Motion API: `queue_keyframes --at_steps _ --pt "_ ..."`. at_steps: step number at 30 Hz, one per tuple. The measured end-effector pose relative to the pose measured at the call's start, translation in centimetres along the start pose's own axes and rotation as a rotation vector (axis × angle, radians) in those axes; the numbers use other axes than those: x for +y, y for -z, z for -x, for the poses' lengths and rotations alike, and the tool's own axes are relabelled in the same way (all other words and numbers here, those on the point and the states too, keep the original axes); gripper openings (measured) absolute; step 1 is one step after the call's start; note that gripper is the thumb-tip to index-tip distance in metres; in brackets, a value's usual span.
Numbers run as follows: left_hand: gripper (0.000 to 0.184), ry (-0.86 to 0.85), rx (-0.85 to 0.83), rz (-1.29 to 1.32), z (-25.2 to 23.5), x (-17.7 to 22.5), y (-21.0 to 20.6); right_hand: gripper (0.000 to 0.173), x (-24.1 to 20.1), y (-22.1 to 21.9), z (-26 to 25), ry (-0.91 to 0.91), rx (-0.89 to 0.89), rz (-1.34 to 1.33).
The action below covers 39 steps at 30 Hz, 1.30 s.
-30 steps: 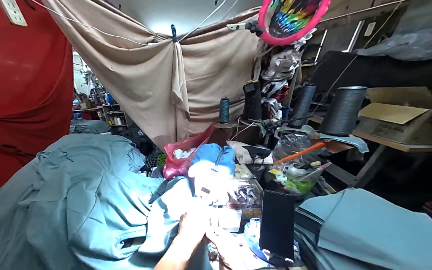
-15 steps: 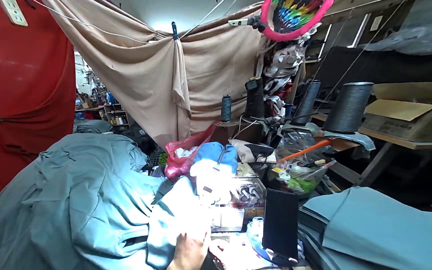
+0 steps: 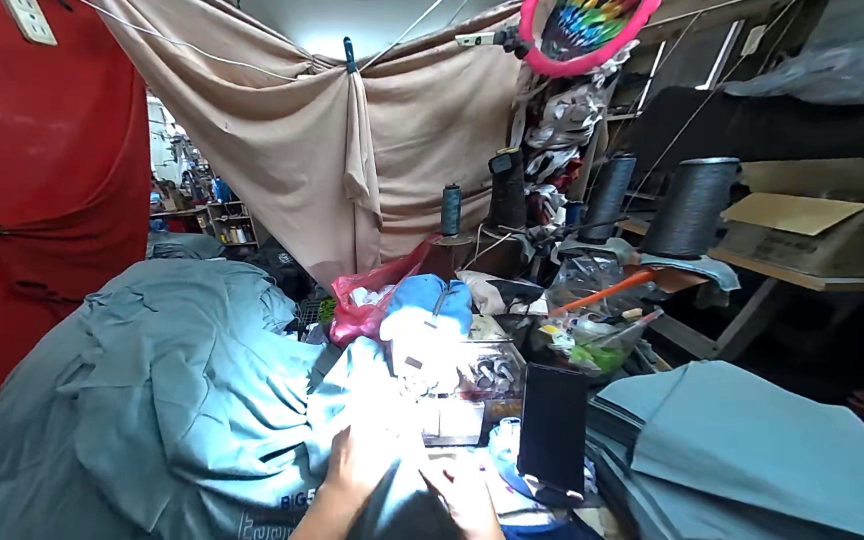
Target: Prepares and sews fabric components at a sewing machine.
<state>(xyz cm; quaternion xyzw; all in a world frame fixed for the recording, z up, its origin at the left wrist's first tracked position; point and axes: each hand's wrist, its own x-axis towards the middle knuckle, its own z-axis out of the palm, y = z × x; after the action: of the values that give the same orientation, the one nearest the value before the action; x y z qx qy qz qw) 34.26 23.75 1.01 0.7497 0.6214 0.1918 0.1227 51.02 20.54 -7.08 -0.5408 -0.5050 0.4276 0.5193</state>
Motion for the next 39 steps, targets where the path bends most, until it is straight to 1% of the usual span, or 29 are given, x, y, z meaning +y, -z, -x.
queue_keyframes --at_steps 1,2,3,4,6,7,8,11,14,16,19,22,25,31,33,35,36,37,39 --pt "0.039 0.007 -0.006 -0.03 1.2 -0.9 0.2 0.013 0.2 0.3 1.2 -0.005 0.001 -0.004" --pt "0.037 -0.02 0.039 -0.04 2.3 -2.0 0.0 0.011 0.3 0.6 2.2 -0.022 0.001 -0.017" --pt "0.034 -0.079 0.13 -0.034 3.3 -3.4 -0.6 0.009 0.6 0.7 3.0 -0.022 0.01 -0.032" --pt "0.031 -0.162 0.26 -0.012 4.1 -4.8 -1.5 0.007 1.0 0.8 3.6 -0.016 0.018 -0.057" --pt "0.026 -0.294 0.486 0.1 5.0 -6.7 -3.4 0.006 1.6 0.8 4.4 0.011 0.016 -0.127" --pt "0.025 -0.325 0.553 0.172 5.4 -7.0 -4.1 0.006 1.8 0.7 4.6 0.013 0.005 -0.157" --pt "0.022 -0.348 0.585 0.246 5.8 -6.8 -4.6 0.006 1.8 0.7 4.7 0.01 -0.014 -0.191" --pt "0.015 -0.432 0.587 0.354 6.3 -5.4 -5.5 0.006 1.4 0.3 4.5 -0.089 -0.079 -0.367" --pt "0.016 -0.535 0.563 0.305 5.9 -4.8 -6.1 0.007 0.8 -0.1 4.5 -0.129 -0.111 -0.455" --pt "0.018 -0.57 0.556 0.267 5.6 -4.7 -6.2 0.009 0.5 -0.2 4.5 -0.138 -0.098 -0.463" --pt "0.013 -0.618 0.544 0.315 5.3 -4.8 -6.3 0.01 0.3 -0.1 4.4 -0.165 -0.095 -0.446" --pt "0.011 -0.711 0.515 0.322 5.1 -5.1 -6.2 0.01 0.1 -0.1 4.5 -0.142 -0.105 -0.418" --pt "0.013 -0.779 0.462 0.258 5.5 -5.1 -5.9 0.012 0.1 -0.3 4.6 -0.108 -0.123 -0.407" --pt "0.015 -0.81 0.45 0.192 5.6 -5.1 -5.9 0.014 0.3 -0.2 4.6 -0.074 -0.152 -0.391" --pt "0.015 -0.824 0.447 0.195 5.7 -5.2 -6.0 0.013 0.3 -0.4 4.5 -0.058 -0.139 -0.41" --pt "0.014 -0.844 0.476 0.226 5.6 -5.3 -6.3 0.008 0.1 -0.6 4.3 -0.045 -0.099 -0.407" --pt "0.016 -0.838 0.523 0.228 5.6 -5.2 -6.6 0.007 0.0 -0.7 4.2 -0.049 -0.082 -0.4" --pt "0.022 -0.812 0.582 0.194 5.6 -5.1 -7.0 0.007 -0.3 -0.8 4.2 -0.053 -0.075 -0.403" --pt "0.039 -0.728 0.668 -0.014 5.3 -4.8 -7.4 0.006 -0.7 -0.8 4.2 -0.048 -0.066 -0.4"
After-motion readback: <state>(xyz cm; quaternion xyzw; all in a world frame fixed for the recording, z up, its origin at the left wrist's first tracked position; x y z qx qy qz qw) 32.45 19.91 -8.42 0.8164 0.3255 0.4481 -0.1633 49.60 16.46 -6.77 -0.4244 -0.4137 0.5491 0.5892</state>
